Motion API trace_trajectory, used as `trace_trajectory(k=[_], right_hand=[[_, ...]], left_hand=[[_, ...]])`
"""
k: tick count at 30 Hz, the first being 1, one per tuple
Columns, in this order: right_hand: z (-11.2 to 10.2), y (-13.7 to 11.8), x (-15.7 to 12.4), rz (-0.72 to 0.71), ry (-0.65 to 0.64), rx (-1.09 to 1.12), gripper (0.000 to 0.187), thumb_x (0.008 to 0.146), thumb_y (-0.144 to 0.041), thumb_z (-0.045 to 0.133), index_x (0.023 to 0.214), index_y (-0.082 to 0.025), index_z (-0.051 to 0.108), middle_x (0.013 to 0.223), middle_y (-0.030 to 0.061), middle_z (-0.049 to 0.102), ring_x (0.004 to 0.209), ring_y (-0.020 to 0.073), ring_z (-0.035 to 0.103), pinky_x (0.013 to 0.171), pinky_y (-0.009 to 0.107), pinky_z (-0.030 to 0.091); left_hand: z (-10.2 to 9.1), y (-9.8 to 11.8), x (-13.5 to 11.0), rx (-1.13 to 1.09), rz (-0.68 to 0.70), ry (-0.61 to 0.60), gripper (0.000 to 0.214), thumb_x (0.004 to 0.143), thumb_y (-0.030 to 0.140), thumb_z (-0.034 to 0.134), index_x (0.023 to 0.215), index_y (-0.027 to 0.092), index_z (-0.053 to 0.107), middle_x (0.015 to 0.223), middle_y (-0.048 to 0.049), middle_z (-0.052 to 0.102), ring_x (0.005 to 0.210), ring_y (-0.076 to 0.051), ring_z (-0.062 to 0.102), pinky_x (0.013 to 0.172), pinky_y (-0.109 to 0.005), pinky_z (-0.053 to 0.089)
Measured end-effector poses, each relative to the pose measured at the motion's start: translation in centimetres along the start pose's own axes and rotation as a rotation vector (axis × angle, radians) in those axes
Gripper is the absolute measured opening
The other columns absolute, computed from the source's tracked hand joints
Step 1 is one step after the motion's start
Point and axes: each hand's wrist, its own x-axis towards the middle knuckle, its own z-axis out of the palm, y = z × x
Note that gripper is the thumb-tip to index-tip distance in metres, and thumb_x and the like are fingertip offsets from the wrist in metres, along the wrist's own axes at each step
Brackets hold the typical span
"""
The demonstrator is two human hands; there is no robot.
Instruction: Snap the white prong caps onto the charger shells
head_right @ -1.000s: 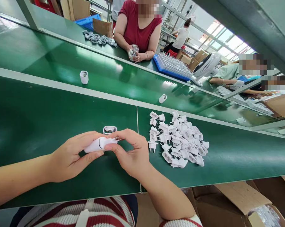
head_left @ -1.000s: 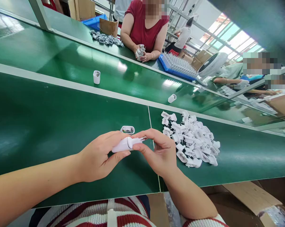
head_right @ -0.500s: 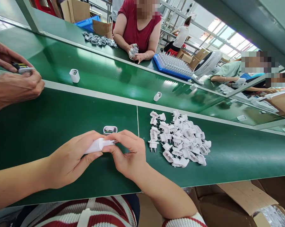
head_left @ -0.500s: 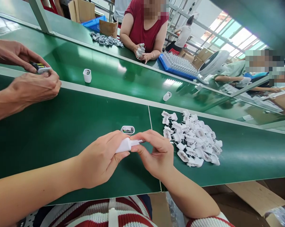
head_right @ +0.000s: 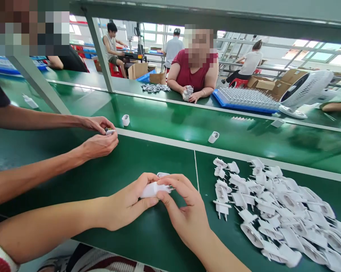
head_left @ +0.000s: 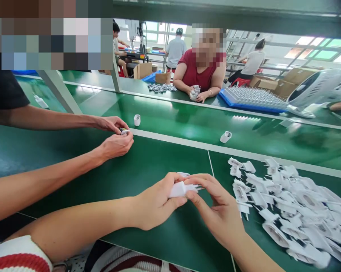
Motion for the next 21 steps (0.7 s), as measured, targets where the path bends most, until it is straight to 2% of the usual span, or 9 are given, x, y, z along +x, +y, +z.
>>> trace_trajectory(k=[3, 5, 7, 9, 11, 14, 16, 18, 21], right_hand=[[-0.7, -0.5, 0.6, 0.110, -0.109, 0.087, 0.032, 0.092, -0.031, 0.075, 0.123, -0.035, 0.068, 0.129, 0.0030, 0.072, 0.114, 0.0205, 0.071, 0.093, 0.031, 0.062], [-1.4, -0.9, 1.2, 0.165, -0.138, 0.076, 0.029, 0.093, -0.034, 0.073, 0.122, -0.035, 0.069, 0.127, 0.0023, 0.074, 0.108, 0.0197, 0.074, 0.091, 0.030, 0.063], [-2.2, -1.0, 2.5, 0.200, -0.132, 0.011, 0.026, 0.092, -0.038, 0.073, 0.118, -0.034, 0.072, 0.120, 0.0024, 0.077, 0.102, 0.0200, 0.075, 0.089, 0.030, 0.064], [-2.9, -0.5, 4.6, 0.216, -0.109, -0.049, 0.030, 0.089, -0.042, 0.074, 0.117, -0.032, 0.073, 0.118, 0.0039, 0.078, 0.098, 0.0215, 0.076, 0.089, 0.032, 0.064], [-3.4, 0.8, 7.6, 0.220, -0.065, -0.099, 0.037, 0.087, -0.046, 0.074, 0.121, -0.030, 0.073, 0.116, 0.0055, 0.078, 0.093, 0.0223, 0.076, 0.089, 0.036, 0.064], [-3.8, 4.4, 13.3, 0.200, 0.049, -0.227, 0.050, 0.083, -0.048, 0.072, 0.128, -0.027, 0.070, 0.110, 0.0072, 0.077, 0.088, 0.0233, 0.074, 0.087, 0.040, 0.064], [-3.6, 7.5, 16.9, 0.182, 0.111, -0.360, 0.055, 0.079, -0.046, 0.071, 0.131, -0.026, 0.069, 0.108, 0.0082, 0.076, 0.087, 0.0247, 0.073, 0.086, 0.043, 0.063], [-3.2, 10.5, 19.8, 0.185, 0.118, -0.444, 0.056, 0.078, -0.040, 0.069, 0.131, -0.022, 0.068, 0.107, 0.0103, 0.075, 0.088, 0.0256, 0.072, 0.087, 0.044, 0.062], [-2.6, 13.9, 22.5, 0.192, 0.059, -0.513, 0.056, 0.079, -0.035, 0.066, 0.132, -0.019, 0.067, 0.109, 0.0126, 0.075, 0.093, 0.0272, 0.071, 0.089, 0.044, 0.060]], left_hand=[[-0.1, -0.3, 0.6, -0.215, 0.040, -0.015, 0.042, 0.102, 0.031, 0.052, 0.136, 0.021, 0.029, 0.137, -0.0154, 0.051, 0.122, -0.025, 0.055, 0.103, -0.048, 0.046], [-0.2, -0.7, 1.2, -0.312, 0.037, -0.039, 0.049, 0.094, 0.022, 0.054, 0.134, 0.023, 0.027, 0.138, -0.0151, 0.051, 0.124, -0.027, 0.054, 0.103, -0.050, 0.046], [-0.7, -1.0, 2.0, -0.360, 0.018, -0.047, 0.067, 0.079, 0.014, 0.056, 0.137, 0.024, 0.023, 0.139, -0.0145, 0.049, 0.128, -0.029, 0.052, 0.105, -0.053, 0.044], [-1.5, -1.3, 3.6, -0.331, 0.046, 0.019, 0.083, 0.067, 0.012, 0.056, 0.140, 0.024, 0.019, 0.144, -0.0152, 0.044, 0.138, -0.030, 0.045, 0.115, -0.055, 0.038], [-2.7, -1.8, 6.2, -0.217, 0.118, 0.215, 0.083, 0.066, 0.013, 0.056, 0.141, 0.022, 0.022, 0.150, -0.0162, 0.039, 0.146, -0.029, 0.036, 0.125, -0.054, 0.027], [-5.1, -3.1, 11.7, 0.048, 0.080, 0.689, 0.066, 0.077, 0.015, 0.053, 0.139, 0.019, 0.031, 0.154, -0.0179, 0.037, 0.153, -0.029, 0.029, 0.131, -0.050, 0.018], [-7.1, -4.3, 15.6, 0.222, -0.091, 0.878, 0.064, 0.081, 0.015, 0.055, 0.141, 0.014, 0.034, 0.160, -0.0219, 0.033, 0.159, -0.032, 0.019, 0.132, -0.051, 0.013], [-9.4, -5.6, 18.8, 0.370, -0.290, 0.974, 0.069, 0.080, 0.017, 0.061, 0.144, 0.008, 0.036, 0.168, -0.0284, 0.018, 0.162, -0.039, 0.000, 0.133, -0.054, 0.002], [-12.8, -7.6, 21.7, 0.520, -0.483, 1.154, 0.080, 0.078, 0.018, 0.064, 0.149, 0.001, 0.032, 0.170, -0.0349, -0.007, 0.157, -0.043, -0.021, 0.129, -0.061, -0.007]])
